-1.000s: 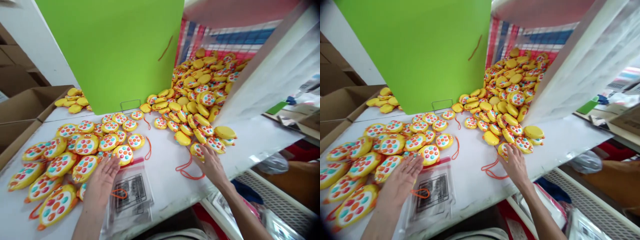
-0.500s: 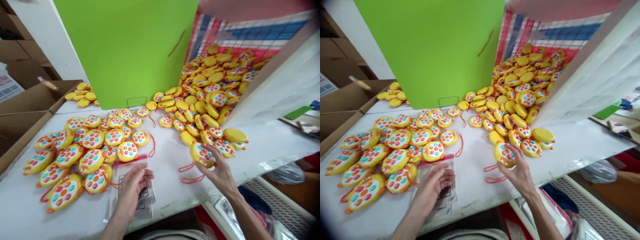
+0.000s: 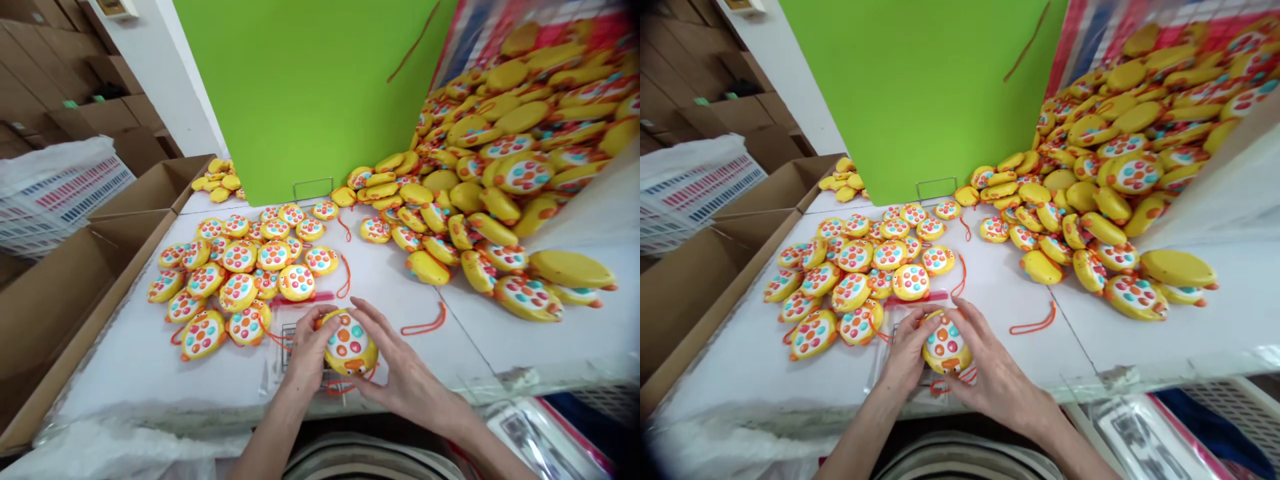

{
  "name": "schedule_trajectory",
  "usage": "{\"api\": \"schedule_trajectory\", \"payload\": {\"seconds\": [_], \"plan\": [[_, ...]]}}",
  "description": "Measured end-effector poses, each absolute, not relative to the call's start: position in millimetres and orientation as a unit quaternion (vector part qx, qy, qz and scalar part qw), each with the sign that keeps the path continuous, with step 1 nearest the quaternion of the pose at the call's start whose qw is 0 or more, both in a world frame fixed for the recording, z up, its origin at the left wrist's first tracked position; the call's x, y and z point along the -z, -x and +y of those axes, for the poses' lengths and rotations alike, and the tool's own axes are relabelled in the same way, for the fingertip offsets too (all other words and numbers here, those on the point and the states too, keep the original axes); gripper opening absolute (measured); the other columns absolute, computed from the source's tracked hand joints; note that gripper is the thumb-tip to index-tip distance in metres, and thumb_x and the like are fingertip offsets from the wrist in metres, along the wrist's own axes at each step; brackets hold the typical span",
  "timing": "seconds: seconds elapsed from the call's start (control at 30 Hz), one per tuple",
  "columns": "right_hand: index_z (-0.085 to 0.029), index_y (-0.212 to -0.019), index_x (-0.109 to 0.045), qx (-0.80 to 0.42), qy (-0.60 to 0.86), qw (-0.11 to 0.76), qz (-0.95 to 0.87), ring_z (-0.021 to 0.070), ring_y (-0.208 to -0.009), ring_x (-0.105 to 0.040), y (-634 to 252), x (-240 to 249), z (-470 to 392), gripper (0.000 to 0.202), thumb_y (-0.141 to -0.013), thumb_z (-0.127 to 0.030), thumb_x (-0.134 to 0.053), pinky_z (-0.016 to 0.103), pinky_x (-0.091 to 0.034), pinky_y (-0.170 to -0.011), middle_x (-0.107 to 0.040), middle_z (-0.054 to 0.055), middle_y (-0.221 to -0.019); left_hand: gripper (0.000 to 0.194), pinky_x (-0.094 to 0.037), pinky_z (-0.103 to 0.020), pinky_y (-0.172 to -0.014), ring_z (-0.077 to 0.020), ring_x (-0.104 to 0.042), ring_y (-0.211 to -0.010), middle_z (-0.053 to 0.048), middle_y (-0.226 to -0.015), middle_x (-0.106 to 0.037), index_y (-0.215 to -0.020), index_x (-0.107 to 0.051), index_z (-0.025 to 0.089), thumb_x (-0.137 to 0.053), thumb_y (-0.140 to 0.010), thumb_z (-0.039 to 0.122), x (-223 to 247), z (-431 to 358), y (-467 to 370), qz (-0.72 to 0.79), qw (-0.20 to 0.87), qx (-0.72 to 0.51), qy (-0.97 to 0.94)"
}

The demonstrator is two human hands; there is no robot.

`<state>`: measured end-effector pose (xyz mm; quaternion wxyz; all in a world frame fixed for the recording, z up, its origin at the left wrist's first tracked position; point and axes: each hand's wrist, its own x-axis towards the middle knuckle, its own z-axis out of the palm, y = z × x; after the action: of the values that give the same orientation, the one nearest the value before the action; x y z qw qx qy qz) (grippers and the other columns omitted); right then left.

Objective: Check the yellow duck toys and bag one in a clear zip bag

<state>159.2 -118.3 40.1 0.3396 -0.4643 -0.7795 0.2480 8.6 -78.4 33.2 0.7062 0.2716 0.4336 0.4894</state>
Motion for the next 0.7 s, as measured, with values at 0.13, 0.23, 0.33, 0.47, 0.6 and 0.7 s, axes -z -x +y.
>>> {"api": "schedule_trajectory", "payload": {"seconds": [0.13, 0.23, 0.33, 0.47, 0.6, 0.7], "plan": [[-0.022, -0.132, -0.039, -0.434, 0.500, 0.438, -0.609, 0.0261, -0.112, -0.055, -158, -30, -110, 0.051, -0.086, -0.039, -0.054, 0.039, -0.052, -0.089, -0.053, 0.012, -0.128, 0.035, -0.051, -0.029, -0.067, -0.0176, -0.066, -0.071, -0.002, -0.084, -0.069, -0.089, -0.061, 0.018, -0.077, -0.062, 0.032, -34, -82, -12, 0.424, 0.696, -0.523, -0.252], [-0.017, -0.113, -0.054, -0.512, 0.499, 0.441, -0.543, 0.0218, -0.087, -0.064, -156, -26, -101, 0.040, -0.085, -0.047, -0.053, 0.030, -0.056, -0.071, -0.066, 0.008, -0.100, 0.037, -0.052, -0.030, -0.069, -0.0197, -0.066, -0.074, -0.004, -0.087, -0.070, -0.094, -0.062, 0.018, -0.075, -0.066, 0.036, -34, -85, -11, 0.425, 0.706, -0.499, -0.270], [-0.016, -0.104, -0.058, -0.512, 0.512, 0.422, -0.545, 0.0193, -0.076, -0.062, -156, -29, -95, 0.039, -0.084, -0.049, -0.054, 0.026, -0.053, -0.062, -0.067, 0.005, -0.088, 0.039, -0.052, -0.031, -0.074, -0.0228, -0.065, -0.089, -0.007, -0.103, -0.068, -0.105, -0.062, 0.019, -0.070, -0.071, 0.038, -35, -87, 0, 0.412, 0.708, -0.456, -0.348], [-0.016, -0.105, -0.061, -0.493, 0.503, 0.392, -0.592, 0.0198, -0.079, -0.060, -156, -34, -92, 0.039, -0.083, -0.048, -0.054, 0.027, -0.052, -0.066, -0.067, 0.004, -0.089, 0.054, -0.049, -0.032, -0.084, -0.0253, -0.060, -0.101, -0.008, -0.111, -0.064, -0.117, -0.058, 0.021, -0.075, -0.066, 0.027, -39, -88, 20, 0.404, 0.683, -0.393, -0.465], [-0.016, -0.112, -0.059, -0.493, 0.495, 0.389, -0.601, 0.0217, -0.083, -0.061, -151, -35, -87, 0.043, -0.083, -0.048, -0.054, 0.030, -0.052, -0.071, -0.068, 0.005, -0.094, 0.057, -0.050, -0.032, -0.081, -0.0236, -0.060, -0.097, -0.007, -0.109, -0.063, -0.122, -0.053, 0.021, -0.072, -0.068, 0.024, -45, -92, 24, 0.379, 0.714, -0.385, -0.445], [-0.017, -0.113, -0.058, -0.506, 0.488, 0.385, -0.598, 0.0229, -0.087, -0.061, -147, -35, -85, 0.043, -0.082, -0.047, -0.057, 0.033, -0.052, -0.077, -0.068, 0.006, -0.094, 0.054, -0.050, -0.027, -0.074, -0.0207, -0.060, -0.089, -0.004, -0.101, -0.064, -0.118, -0.054, 0.022, -0.071, -0.066, 0.018, -50, -95, 21, 0.408, 0.688, -0.382, -0.463]]}}
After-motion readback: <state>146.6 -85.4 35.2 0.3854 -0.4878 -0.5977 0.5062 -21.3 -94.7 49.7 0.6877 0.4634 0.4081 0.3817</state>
